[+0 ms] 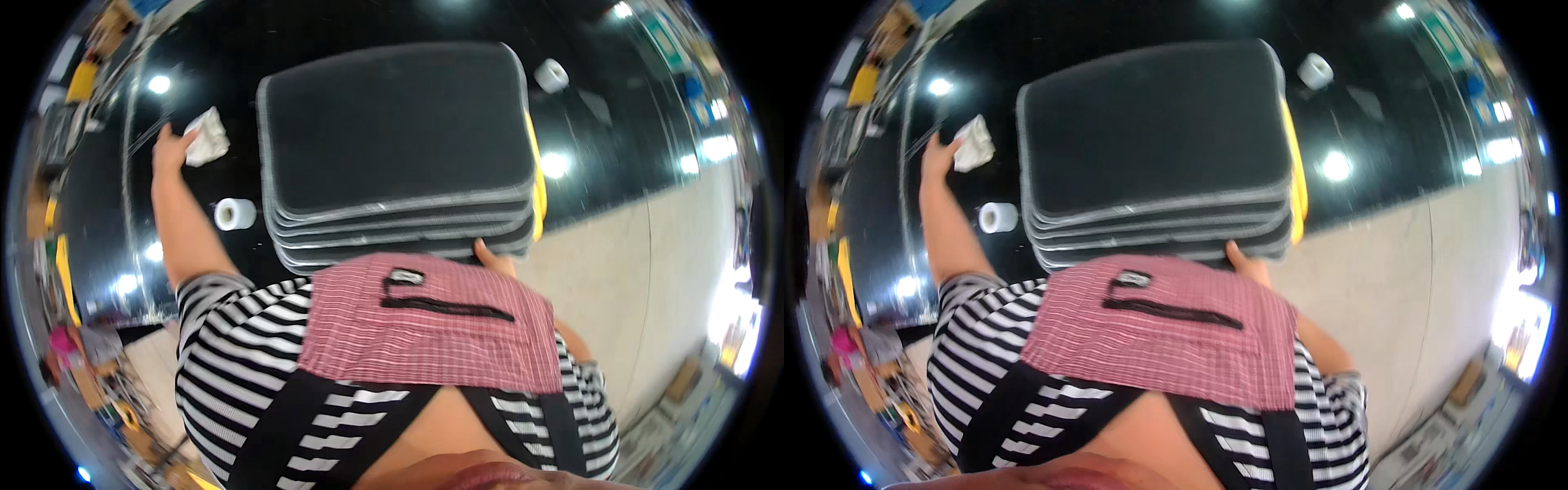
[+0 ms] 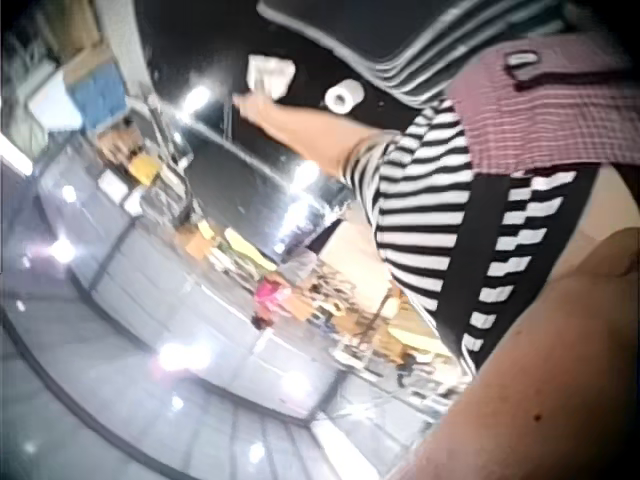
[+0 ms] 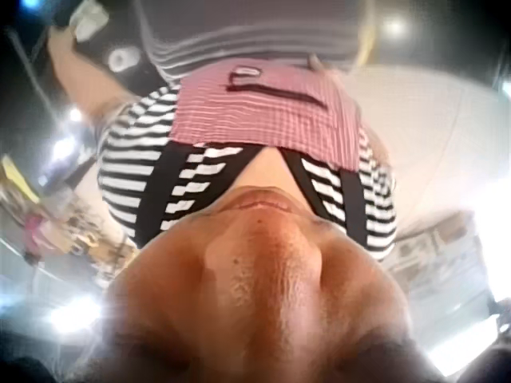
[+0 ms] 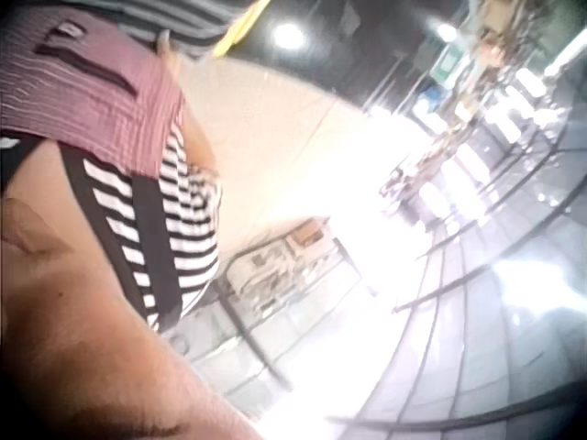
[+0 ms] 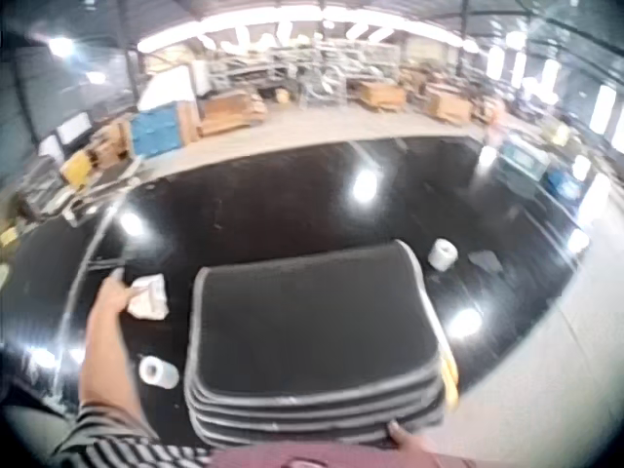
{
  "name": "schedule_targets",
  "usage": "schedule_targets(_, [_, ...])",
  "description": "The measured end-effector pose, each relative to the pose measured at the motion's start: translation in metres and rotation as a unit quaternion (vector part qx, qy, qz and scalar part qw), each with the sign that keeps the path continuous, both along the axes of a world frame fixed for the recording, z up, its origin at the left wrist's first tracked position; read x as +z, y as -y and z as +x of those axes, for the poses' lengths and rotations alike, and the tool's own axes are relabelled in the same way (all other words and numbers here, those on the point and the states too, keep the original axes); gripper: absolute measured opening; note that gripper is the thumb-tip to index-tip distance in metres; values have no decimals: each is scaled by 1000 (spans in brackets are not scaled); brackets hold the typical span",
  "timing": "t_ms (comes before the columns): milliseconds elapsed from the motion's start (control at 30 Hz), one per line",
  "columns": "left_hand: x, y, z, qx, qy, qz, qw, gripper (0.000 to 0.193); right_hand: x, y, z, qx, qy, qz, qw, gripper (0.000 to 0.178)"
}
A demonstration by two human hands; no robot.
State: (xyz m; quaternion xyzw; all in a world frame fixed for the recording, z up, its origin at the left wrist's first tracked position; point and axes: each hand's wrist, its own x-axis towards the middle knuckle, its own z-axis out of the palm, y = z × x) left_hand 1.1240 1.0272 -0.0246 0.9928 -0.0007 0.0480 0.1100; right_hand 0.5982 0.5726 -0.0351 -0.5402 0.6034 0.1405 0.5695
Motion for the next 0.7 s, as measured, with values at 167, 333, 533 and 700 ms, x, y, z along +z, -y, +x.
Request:
schedule_targets(167, [21, 33, -177, -99, -49, -266, 958, 33, 4, 14, -15, -21, 120, 91, 988, 57])
schedule_targets(333, [-19, 93, -337, -214, -144, -217, 941, 49, -27, 16, -43, -71, 323, 49, 943, 48])
schedule_targets(533, [-56, 89, -341, -161, -145, -296, 930, 66, -27, 5, -35, 136, 206, -378, 892, 74])
schedule_targets(700, [-54, 74, -320, -104, -208, -319, 919, 56, 19, 12, -3, 339, 79, -390, 853, 50])
